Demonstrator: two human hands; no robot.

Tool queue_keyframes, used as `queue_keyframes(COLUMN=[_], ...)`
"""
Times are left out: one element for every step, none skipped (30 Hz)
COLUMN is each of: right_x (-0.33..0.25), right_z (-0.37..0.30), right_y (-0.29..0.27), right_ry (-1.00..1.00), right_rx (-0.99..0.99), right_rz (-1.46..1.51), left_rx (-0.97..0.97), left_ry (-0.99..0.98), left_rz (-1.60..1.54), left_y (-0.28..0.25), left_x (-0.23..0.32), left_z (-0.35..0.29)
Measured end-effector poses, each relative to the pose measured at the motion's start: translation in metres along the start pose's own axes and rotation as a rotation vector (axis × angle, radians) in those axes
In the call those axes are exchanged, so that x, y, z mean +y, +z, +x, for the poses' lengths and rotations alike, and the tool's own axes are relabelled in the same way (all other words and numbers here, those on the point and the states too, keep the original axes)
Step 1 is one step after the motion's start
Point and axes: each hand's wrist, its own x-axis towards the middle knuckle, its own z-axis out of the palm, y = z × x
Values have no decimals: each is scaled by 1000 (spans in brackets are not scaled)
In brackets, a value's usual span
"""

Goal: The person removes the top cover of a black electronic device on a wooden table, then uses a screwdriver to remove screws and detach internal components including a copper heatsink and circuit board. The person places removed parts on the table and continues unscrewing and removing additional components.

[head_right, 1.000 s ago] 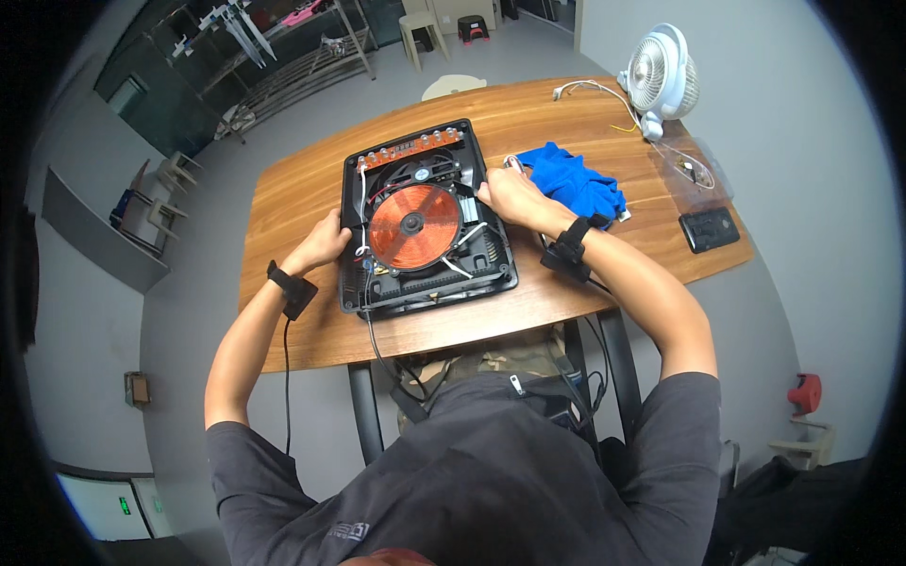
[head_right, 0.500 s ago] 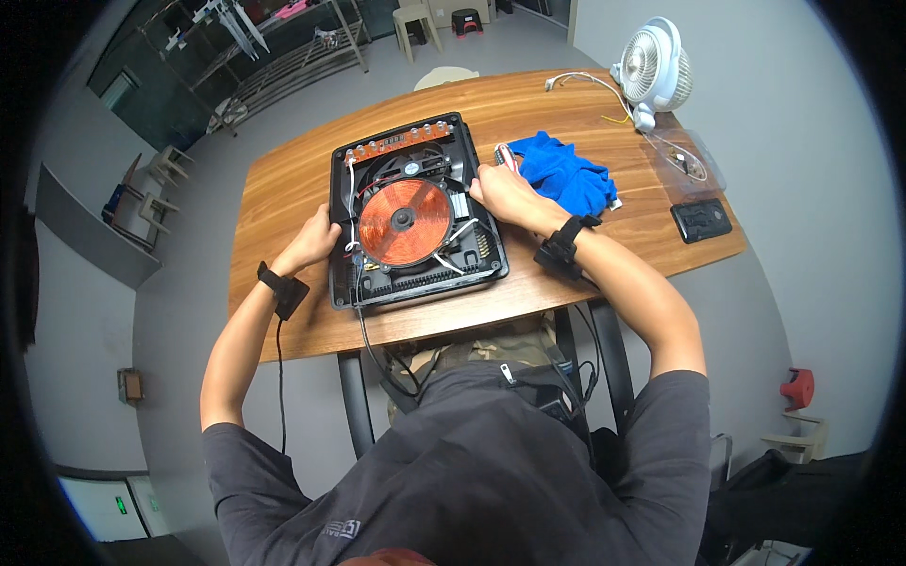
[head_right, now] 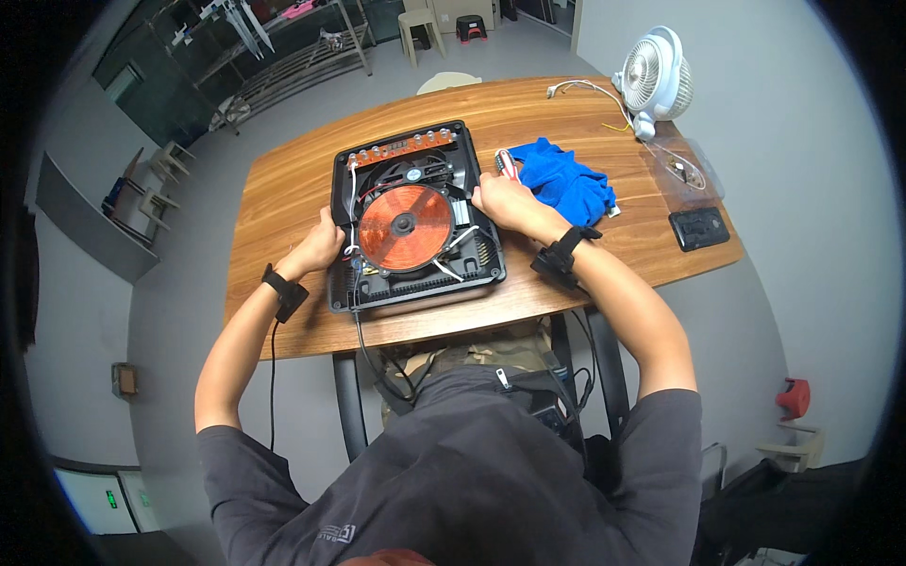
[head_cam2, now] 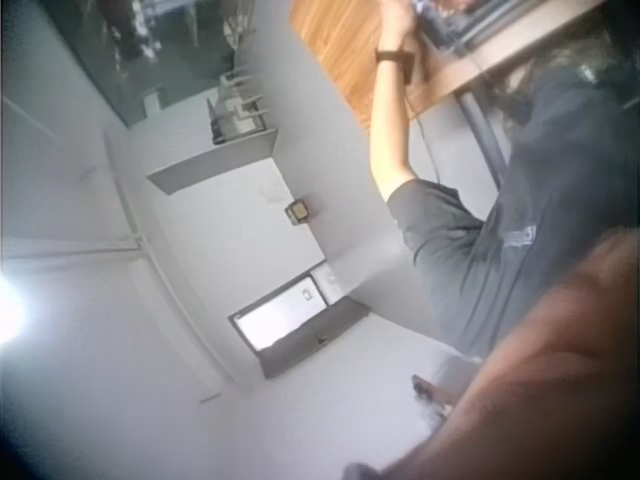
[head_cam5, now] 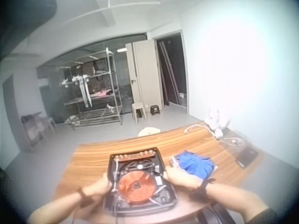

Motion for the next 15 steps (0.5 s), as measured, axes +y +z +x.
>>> queue_keyframes(right_x=[3, 5, 5, 6, 6, 6, 6, 7, 7, 7, 7, 10, 13, 16, 13], right_z=[-1, -1, 0, 1, 3, 4, 5, 5, 6, 6, 6, 8, 8, 9, 9], right_y=[-1, -2, -3, -2, -1, 0, 0, 0, 0, 0, 1, 3, 5, 7, 5], right_ry=[8, 16, 14, -1, -8, -14, -19, -16, -4, 8, 20, 5, -10, -25, -28], right_rx=[-25, -50, -75, -91, -99, -104, -110, -126, -125, -125, -123, -121, -119, -116, -115], right_rz=[8, 16, 28, 26, 24, 24, 25, 23, 15, 7, -1, -3, -5, -6, -7], left_rx=[-26, -53, -22, -31, -40, -56, -72, -88, -77, -66, -55, -47, -39, -32, -31], left_ry=[-14, -27, 22, 26, 30, 21, 13, 4, 15, 27, 38, 42, 47, 52, 40], left_rz=[31, 62, 75, 84, 94, 95, 97, 99, 97, 95, 93, 92, 90, 89, 97], left_y=[-6, -7, -4, -3, -1, -2, -3, -3, -3, -3, -2, -2, -1, -1, -1], left_x=[13, 21, 14, 8, 3, 2, 2, 2, 2, 3, 3, 3, 3, 3, 3], left_z=[-3, -4, -3, -2, 0, 1, 2, 2, 2, 2, 2, 2, 2, 2, 1])
